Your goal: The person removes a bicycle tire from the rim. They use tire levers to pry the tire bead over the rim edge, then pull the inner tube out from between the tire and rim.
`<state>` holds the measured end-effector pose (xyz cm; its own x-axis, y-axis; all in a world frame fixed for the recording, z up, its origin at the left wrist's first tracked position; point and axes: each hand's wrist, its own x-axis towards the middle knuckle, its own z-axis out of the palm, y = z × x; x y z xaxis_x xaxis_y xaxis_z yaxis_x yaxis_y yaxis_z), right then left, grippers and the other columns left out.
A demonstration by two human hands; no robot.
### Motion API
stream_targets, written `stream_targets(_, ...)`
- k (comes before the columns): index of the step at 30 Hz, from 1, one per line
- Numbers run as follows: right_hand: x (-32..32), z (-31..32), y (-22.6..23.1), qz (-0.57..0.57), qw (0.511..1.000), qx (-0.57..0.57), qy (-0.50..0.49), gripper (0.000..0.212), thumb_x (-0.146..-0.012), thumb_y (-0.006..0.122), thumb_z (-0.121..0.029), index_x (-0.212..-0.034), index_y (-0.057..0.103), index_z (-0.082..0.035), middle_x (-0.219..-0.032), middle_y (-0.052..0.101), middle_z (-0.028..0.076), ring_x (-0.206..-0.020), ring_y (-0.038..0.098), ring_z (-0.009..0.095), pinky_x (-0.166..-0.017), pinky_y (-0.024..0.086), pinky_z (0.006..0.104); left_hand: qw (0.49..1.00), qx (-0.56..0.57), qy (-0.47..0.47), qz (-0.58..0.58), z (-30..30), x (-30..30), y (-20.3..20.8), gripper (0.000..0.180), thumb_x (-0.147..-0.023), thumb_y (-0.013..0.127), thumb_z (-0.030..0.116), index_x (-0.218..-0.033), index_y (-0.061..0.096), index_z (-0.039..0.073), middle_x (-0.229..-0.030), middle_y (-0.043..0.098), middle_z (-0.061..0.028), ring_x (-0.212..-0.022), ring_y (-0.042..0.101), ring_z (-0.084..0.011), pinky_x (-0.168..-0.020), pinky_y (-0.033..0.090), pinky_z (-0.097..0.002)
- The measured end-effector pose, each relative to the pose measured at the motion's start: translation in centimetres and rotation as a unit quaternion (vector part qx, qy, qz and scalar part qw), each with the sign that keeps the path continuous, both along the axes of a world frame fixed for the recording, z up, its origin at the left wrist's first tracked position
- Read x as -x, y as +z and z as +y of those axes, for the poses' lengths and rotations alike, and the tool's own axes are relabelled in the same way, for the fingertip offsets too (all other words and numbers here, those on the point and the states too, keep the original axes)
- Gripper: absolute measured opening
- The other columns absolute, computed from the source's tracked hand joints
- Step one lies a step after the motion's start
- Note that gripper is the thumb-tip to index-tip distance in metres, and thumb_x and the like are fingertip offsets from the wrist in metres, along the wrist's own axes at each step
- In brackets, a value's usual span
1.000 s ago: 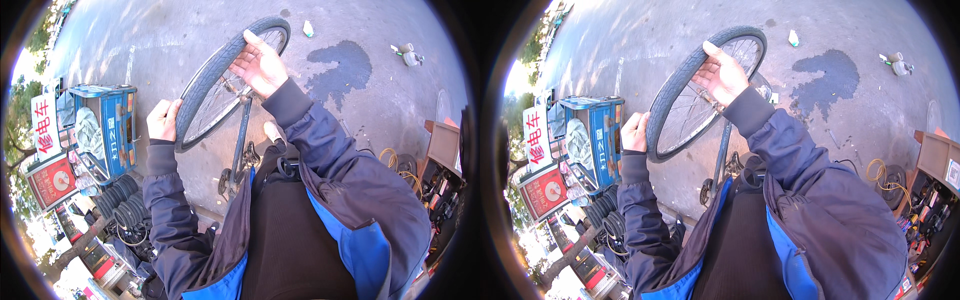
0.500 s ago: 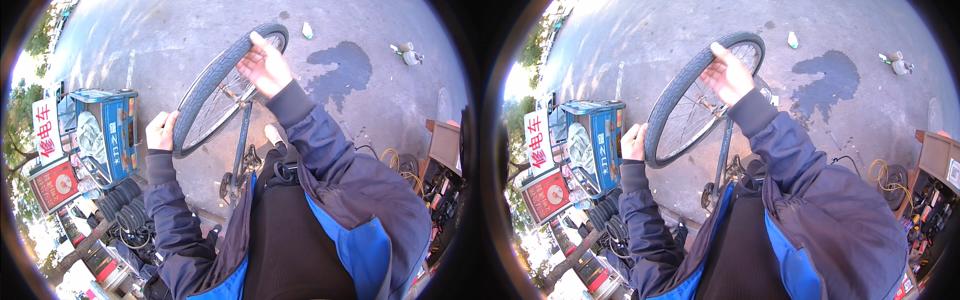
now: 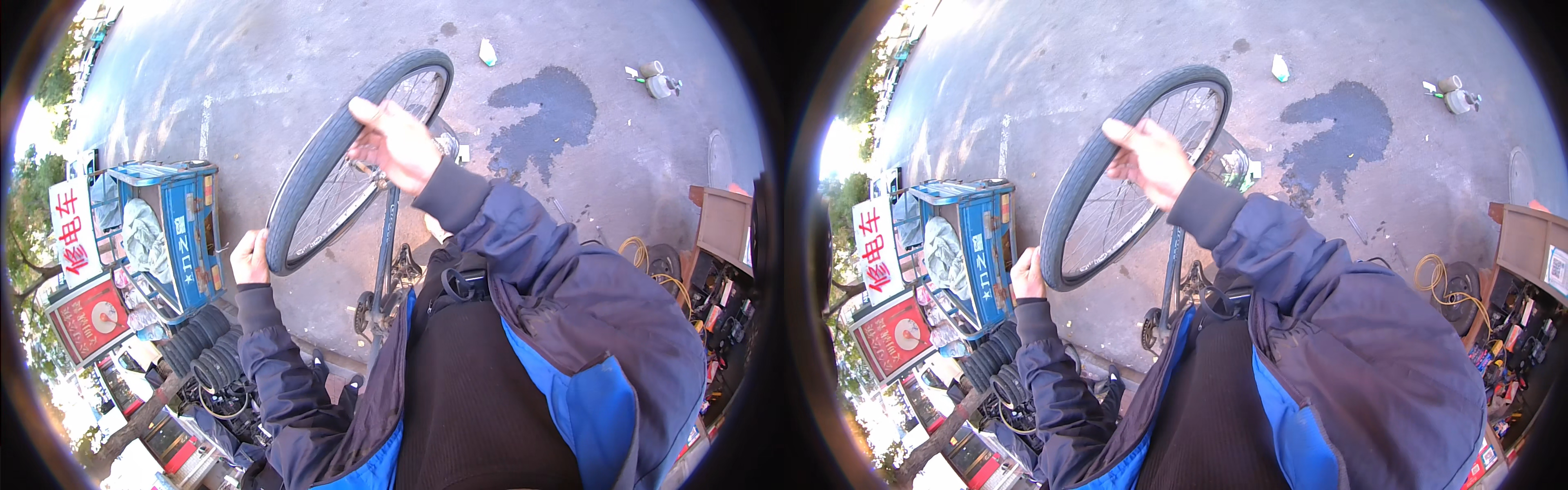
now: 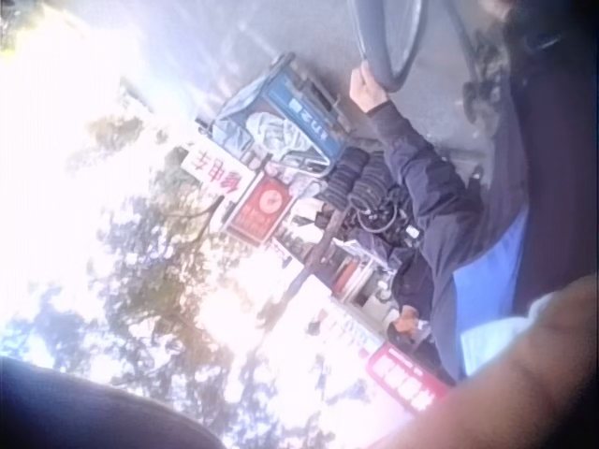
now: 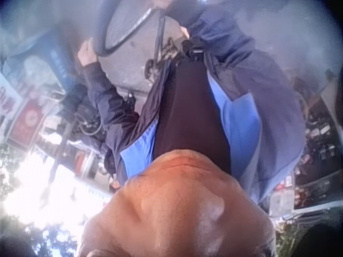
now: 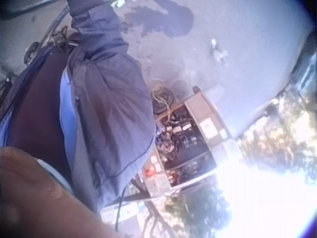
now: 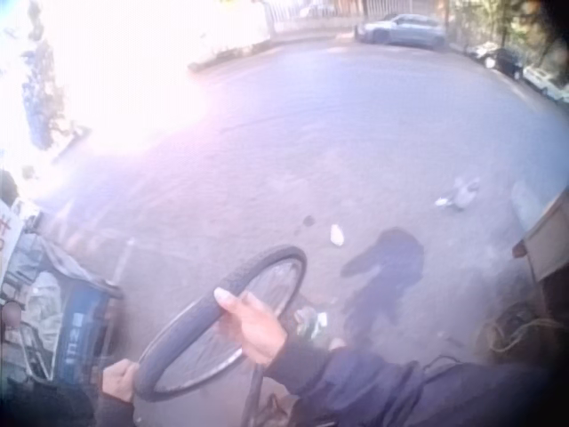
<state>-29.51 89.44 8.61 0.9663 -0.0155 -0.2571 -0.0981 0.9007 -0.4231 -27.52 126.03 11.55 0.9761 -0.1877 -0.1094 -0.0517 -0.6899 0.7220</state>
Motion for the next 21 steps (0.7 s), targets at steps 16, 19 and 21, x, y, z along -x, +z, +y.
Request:
stream_targets(16,3.5,17.1,0.3,-0.049,0.970,0.220,0.091,0.033,-0.084,0.082,-0.016,-0.108,0.065,-0.002,-0.089,0.071,0.005,-0.083,0.067,0.012,-0.077,0.055,0.0298,0.991,-0.051,0.049,0.112,9.8,1.3,-4.1,0.032,-0.104,0.060,0.023,-0.114,0.073,-0.005,-0.101,0.074,-0.0055,-0.094,0.063,-0.0099,-0.089,0.049,-0.0269)
stream_targets(19,3.8,19.4,-0.7,-0.066,0.948,0.291,0.107,0.034,-0.085,0.082,-0.013,-0.112,0.063,-0.003,-0.091,0.070,0.002,-0.084,0.065,0.009,-0.078,0.055,0.0279,0.971,0.176,0.062,0.146,5.1,0.9,-1.1,0.040,-0.106,0.055,0.029,-0.120,0.070,-0.006,-0.101,0.073,-0.0067,-0.092,0.064,-0.0106,-0.087,0.050,-0.0266)
stream_targets(21,3.8,20.2,-0.9,-0.052,0.947,0.292,0.124,0.032,-0.086,0.082,-0.013,-0.110,0.063,-0.003,-0.090,0.070,0.002,-0.083,0.065,0.010,-0.077,0.054,0.0279,0.978,0.147,0.033,0.145,2.5,-0.5,0.1,0.043,-0.108,0.053,0.034,-0.116,0.070,-0.005,-0.099,0.072,-0.0057,-0.088,0.063,-0.0104,-0.082,0.050,-0.0271)
